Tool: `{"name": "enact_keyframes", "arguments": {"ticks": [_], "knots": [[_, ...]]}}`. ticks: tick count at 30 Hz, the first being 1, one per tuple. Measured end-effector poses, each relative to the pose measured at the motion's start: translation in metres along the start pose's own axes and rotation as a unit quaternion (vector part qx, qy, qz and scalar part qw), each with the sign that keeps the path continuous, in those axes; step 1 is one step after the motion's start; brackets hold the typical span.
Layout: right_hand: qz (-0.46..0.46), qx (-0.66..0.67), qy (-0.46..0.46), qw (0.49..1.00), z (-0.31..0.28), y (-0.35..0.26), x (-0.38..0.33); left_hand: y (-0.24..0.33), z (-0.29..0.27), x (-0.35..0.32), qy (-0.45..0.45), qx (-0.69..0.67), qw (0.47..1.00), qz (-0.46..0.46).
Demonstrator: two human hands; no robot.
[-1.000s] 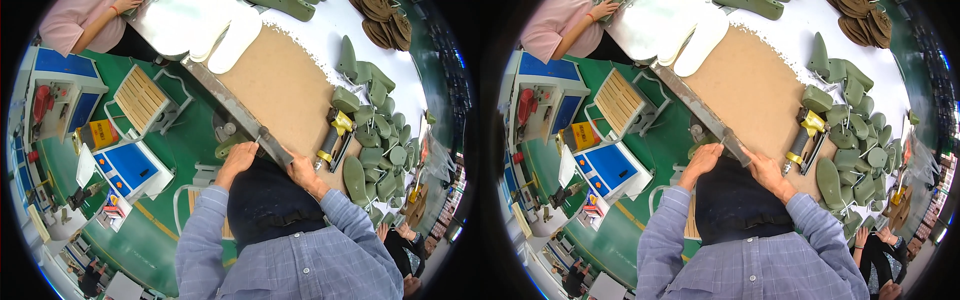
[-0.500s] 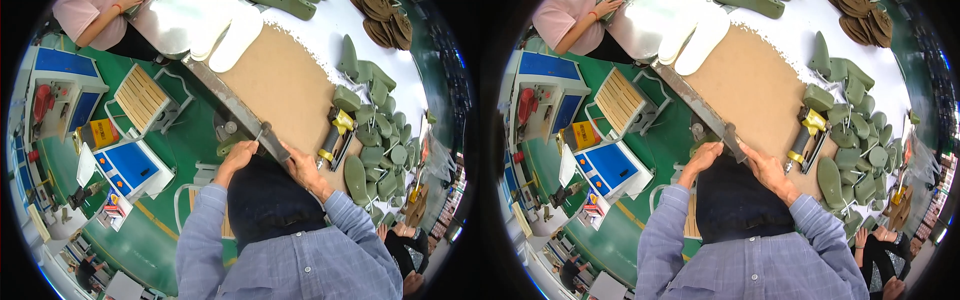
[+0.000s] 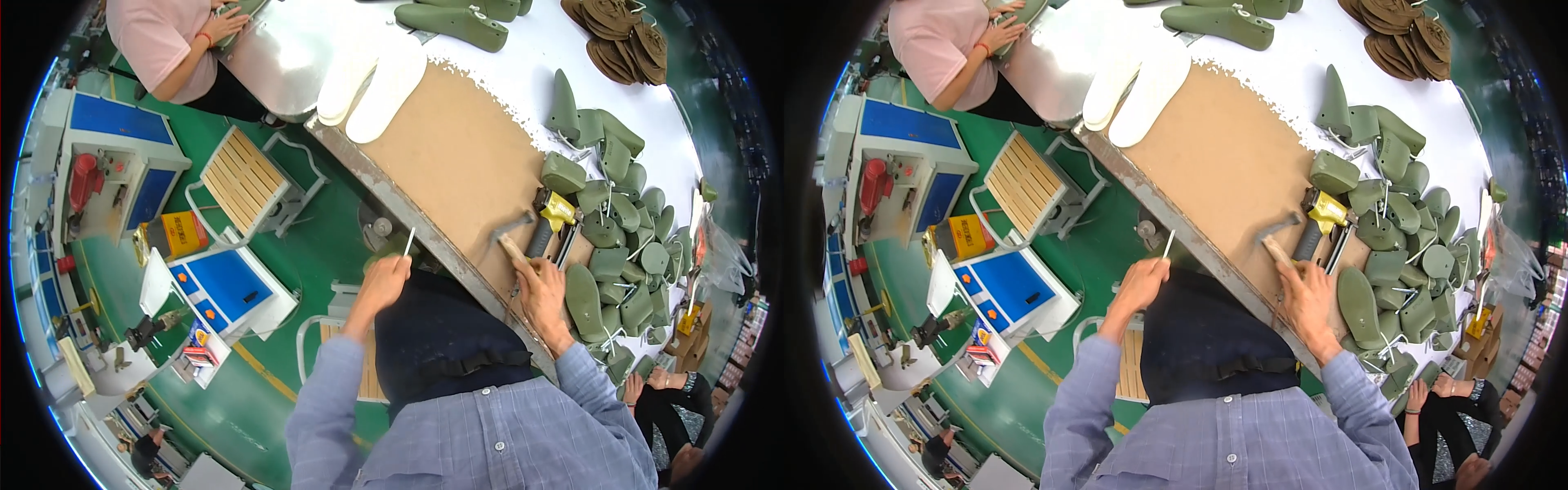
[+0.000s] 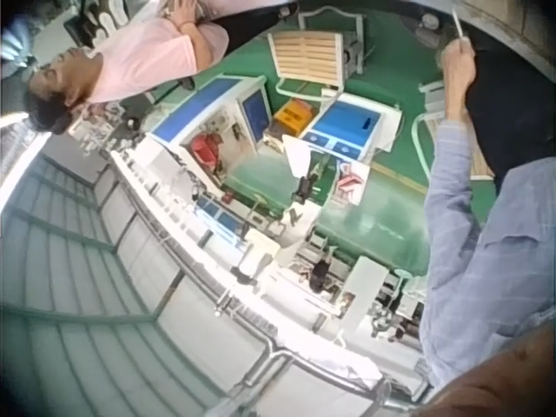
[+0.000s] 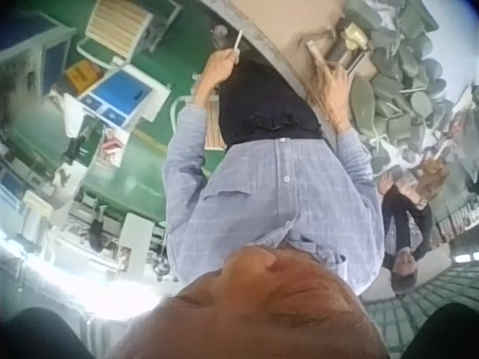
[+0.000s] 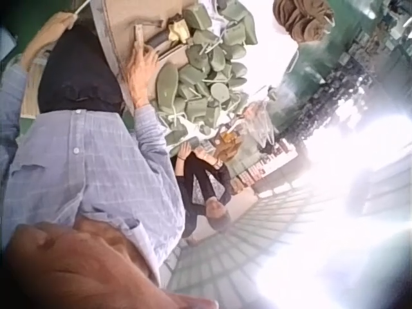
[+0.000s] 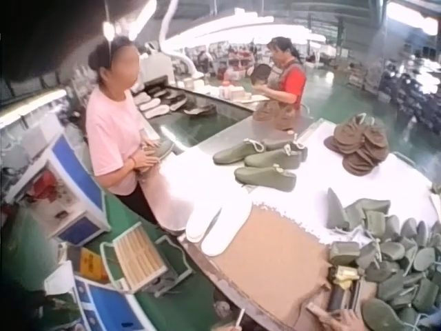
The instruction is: The person is assembling shoes by attaching soles to shoe lasts and securing them with tools.
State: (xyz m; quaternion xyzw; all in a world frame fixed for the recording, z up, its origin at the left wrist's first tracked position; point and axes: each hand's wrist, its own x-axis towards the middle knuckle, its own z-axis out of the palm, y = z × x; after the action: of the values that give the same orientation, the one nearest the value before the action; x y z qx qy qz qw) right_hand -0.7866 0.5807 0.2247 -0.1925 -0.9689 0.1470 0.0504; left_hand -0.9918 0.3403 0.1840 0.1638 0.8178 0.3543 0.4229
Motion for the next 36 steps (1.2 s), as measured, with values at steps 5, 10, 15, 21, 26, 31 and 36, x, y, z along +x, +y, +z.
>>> {"name": "enact_keyframes", "arguments": {"ticks": [5,10,15,21,26,31,36], "knots": [[0.051,0.563,-0.205,0.799,-0.03,-0.103,0.039,0.134,-0.056,-0.094,0.002,0.149,0.978,0.147],[-0.156,0.682,-0.011,0.715,-0.12,-0.187,0.131,0.23,-0.123,-0.146,0.122,0.275,0.929,0.217],[-0.308,0.591,0.18,0.723,-0.21,-0.174,0.15,0.269,-0.101,-0.143,0.217,0.023,0.877,0.427],[-0.085,0.67,0.184,0.714,-0.204,-0.147,0.158,0.201,-0.085,-0.024,0.137,0.196,0.889,0.39],[0.165,0.715,0.052,0.678,-0.084,-0.19,0.198,0.121,0.0,0.097,0.034,0.128,0.884,0.448],[0.212,0.72,0.089,0.655,-0.083,-0.179,0.209,0.129,0.013,0.147,0.007,0.225,0.847,0.482],[0.171,0.731,0.091,0.654,-0.087,-0.197,0.207,0.127,0.05,0.135,0.004,-0.058,0.937,0.345]]}}
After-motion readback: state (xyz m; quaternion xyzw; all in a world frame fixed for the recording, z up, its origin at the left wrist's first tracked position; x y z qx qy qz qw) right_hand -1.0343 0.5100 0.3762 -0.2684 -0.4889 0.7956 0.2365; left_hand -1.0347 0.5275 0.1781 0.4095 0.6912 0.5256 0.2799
